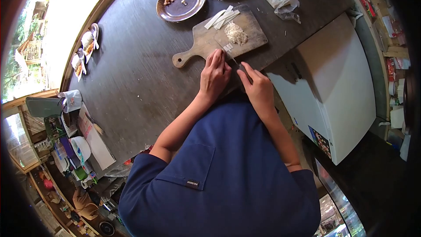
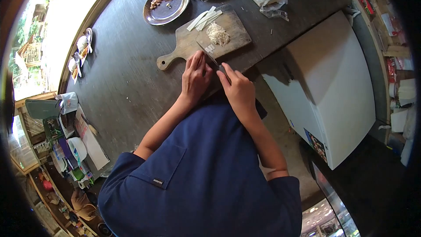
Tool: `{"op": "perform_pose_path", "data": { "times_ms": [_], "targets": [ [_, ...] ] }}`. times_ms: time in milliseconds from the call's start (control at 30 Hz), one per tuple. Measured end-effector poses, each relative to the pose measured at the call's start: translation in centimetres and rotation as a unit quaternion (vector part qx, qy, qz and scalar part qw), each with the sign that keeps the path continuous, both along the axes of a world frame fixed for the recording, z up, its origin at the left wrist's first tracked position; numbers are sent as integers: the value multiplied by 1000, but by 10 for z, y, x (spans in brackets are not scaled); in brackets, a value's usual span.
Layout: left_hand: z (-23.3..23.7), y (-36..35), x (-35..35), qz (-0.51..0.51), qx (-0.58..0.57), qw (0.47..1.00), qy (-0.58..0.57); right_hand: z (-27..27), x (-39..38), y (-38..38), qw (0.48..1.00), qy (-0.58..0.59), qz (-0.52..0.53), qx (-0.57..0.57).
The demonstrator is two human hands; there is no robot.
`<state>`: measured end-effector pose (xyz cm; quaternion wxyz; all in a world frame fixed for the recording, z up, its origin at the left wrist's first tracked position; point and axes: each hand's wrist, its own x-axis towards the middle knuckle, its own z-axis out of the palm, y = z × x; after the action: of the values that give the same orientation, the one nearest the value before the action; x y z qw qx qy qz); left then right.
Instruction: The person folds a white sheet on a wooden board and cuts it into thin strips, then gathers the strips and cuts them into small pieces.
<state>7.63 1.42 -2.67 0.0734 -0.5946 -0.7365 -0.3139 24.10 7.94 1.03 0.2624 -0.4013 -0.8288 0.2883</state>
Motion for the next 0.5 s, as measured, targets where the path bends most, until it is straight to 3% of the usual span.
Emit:
{"op": "perform_pose_path", "data": {
  "times_ms": [133,300,500],
  "targets": [
    [4,1,1,2,2,1000,-2,14,16,-10,998,-57,-6,-26],
    [3,-1,-1,-3,5,1000,-7,-8,0,-1,1000,8,-5,-6],
    [2,0,-1,2,2,1000,-10,5,8,-7,1000,-10,-9,-8]
  ]
}}
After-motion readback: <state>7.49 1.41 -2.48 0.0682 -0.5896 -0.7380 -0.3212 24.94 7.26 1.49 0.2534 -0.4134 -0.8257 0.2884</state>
